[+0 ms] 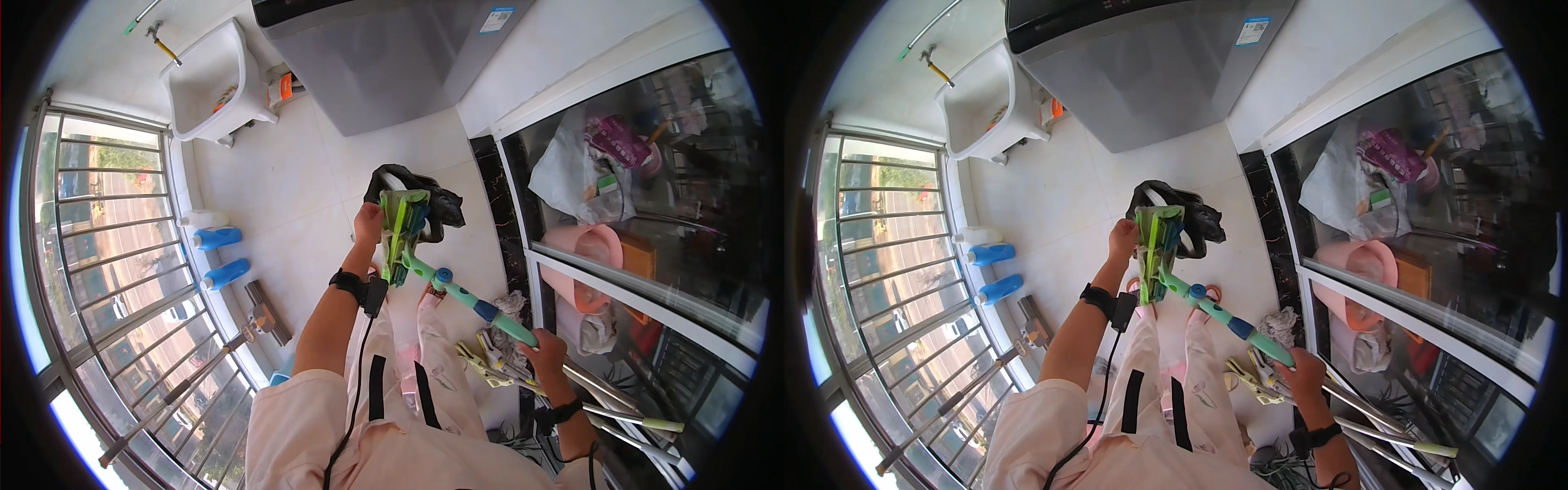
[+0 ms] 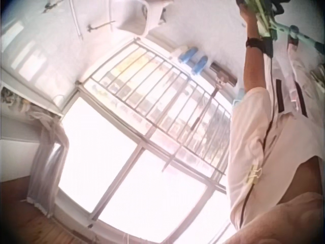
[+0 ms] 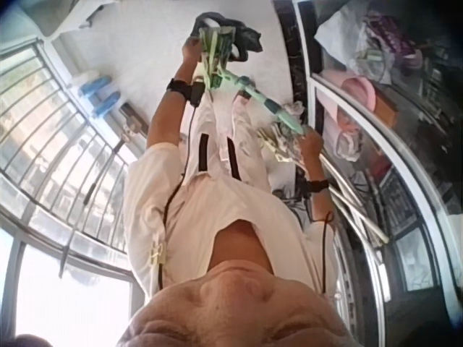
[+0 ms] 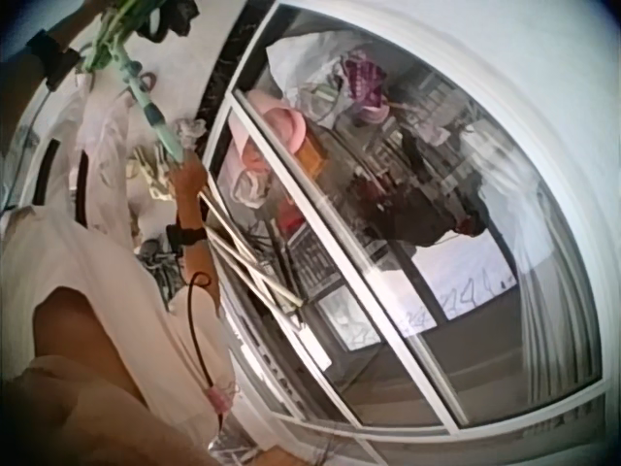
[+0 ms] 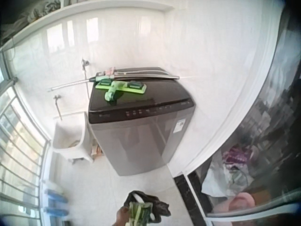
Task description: The person assembles a cleaning tool by connecting a squeegee head to a pole and joining sections of the handle together on a balcony.
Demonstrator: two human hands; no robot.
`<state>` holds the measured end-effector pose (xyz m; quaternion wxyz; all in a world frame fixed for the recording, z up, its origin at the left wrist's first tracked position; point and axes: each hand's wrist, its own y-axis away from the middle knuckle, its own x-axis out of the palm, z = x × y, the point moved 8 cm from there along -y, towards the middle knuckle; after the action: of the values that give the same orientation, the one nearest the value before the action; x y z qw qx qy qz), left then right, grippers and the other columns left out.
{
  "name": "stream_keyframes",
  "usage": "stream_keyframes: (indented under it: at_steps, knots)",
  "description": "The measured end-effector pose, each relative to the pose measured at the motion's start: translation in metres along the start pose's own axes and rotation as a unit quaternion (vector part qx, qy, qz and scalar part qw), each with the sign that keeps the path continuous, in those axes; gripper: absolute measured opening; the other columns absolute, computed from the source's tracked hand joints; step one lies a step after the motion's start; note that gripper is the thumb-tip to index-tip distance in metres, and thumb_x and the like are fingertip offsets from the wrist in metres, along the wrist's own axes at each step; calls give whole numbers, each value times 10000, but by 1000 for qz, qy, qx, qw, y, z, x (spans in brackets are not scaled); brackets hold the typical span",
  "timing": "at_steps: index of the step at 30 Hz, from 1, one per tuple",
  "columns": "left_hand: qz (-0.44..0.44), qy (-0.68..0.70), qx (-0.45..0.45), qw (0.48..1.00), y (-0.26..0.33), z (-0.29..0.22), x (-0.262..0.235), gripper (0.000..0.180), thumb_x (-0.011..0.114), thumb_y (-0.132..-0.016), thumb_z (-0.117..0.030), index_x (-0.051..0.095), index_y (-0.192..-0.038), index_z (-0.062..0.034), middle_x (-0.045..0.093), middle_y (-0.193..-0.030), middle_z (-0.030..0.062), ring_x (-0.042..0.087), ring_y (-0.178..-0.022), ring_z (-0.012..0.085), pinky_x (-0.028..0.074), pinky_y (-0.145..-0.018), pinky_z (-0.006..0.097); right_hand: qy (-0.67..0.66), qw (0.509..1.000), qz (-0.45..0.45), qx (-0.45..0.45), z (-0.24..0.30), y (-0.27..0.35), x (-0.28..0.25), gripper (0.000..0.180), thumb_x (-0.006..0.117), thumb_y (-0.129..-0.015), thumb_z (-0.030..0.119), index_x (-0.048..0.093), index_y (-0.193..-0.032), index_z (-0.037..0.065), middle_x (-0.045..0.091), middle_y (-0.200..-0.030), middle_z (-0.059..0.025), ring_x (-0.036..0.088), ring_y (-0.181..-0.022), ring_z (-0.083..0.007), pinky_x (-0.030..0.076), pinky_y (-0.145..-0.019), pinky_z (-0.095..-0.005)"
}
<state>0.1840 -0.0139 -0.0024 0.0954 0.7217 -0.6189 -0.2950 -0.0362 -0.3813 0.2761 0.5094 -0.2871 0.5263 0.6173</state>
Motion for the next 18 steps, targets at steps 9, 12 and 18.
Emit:
stream_keyframes:
  at_steps: [9,12,18]
  knots:
    - [88,2,-19,996,-46,-14,-2,96,620,-785,-142,570,-819,-67,584,-711,21,559,-654,103,467,-548,260,0,999,-29,-40,-22,-3,5,318,774,-605,246,577,-766,56,548,-670,-102,554,-620,-314,410,-532,-394]
    - [115,70,-83,987,-35,-42,7,78,602,-819,-134,558,-854,-79,569,-767,2,558,-690,95,493,-573,246,22,999,-18,-27,-29,-5,1,319,775,-598,243,580,-769,57,554,-677,-102,555,-624,-315,409,-538,-399]
    - [175,138,-80,972,-13,-98,-4,78,591,-834,-100,529,-874,-75,546,-781,-12,545,-706,77,492,-622,216,-13,998,-56,-27,-27,-13,-18,303,747,-607,233,563,-773,58,536,-674,-114,538,-626,-329,398,-539,-416]
